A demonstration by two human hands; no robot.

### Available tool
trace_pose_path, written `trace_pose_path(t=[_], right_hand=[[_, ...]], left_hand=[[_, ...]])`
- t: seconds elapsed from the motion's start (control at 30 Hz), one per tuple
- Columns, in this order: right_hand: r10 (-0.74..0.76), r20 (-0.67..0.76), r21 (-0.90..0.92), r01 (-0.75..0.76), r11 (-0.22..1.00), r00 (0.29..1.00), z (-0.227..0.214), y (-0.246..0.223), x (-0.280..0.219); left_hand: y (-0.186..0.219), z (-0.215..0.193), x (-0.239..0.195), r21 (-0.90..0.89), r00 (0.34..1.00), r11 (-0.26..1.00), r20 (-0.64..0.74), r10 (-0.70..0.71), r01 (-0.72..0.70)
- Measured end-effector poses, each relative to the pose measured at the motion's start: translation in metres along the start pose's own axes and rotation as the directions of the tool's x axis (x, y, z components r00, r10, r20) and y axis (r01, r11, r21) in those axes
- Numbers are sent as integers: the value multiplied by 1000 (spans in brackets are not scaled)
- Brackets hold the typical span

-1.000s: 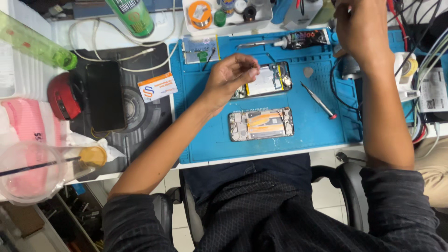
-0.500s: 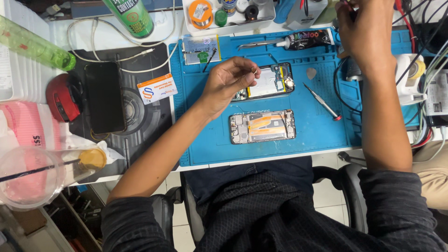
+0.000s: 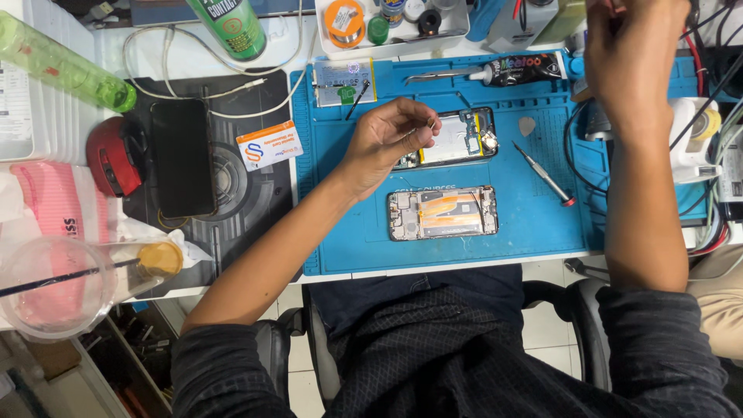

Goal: The person disassembles a smartphone, removes the battery, and uses a metal tool to scrape adhesive residue from the internal frame. They handle the battery and internal components with both hands and a small metal scraper.

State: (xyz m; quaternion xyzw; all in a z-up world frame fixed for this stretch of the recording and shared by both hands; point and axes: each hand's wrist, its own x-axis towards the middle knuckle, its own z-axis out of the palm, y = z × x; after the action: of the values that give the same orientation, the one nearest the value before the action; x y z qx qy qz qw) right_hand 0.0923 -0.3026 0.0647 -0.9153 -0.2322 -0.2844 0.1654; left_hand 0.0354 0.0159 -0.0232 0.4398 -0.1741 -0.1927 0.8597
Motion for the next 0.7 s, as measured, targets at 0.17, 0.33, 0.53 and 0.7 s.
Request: trace_pose_path(t=[0.17, 0.33, 0.53, 0.7], right_hand=[[79, 19, 145, -81, 986, 997, -14, -7, -9], [264, 145, 202, -290, 936, 954, -36, -32, -24], [253, 260, -65, -244, 968, 932, -58, -58, -53], [259, 236, -116, -238, 964, 937, -43, -69, -84]], left_hand=[[-1, -1, 0, -20, 1000, 1000, -1, -6, 6], [0, -1, 0, -20, 1000, 1000, -2, -4, 4], [-1, 1, 0, -7, 1000, 1000, 0, -4, 4], [2, 3, -1, -2, 999, 999, -27, -40, 40]])
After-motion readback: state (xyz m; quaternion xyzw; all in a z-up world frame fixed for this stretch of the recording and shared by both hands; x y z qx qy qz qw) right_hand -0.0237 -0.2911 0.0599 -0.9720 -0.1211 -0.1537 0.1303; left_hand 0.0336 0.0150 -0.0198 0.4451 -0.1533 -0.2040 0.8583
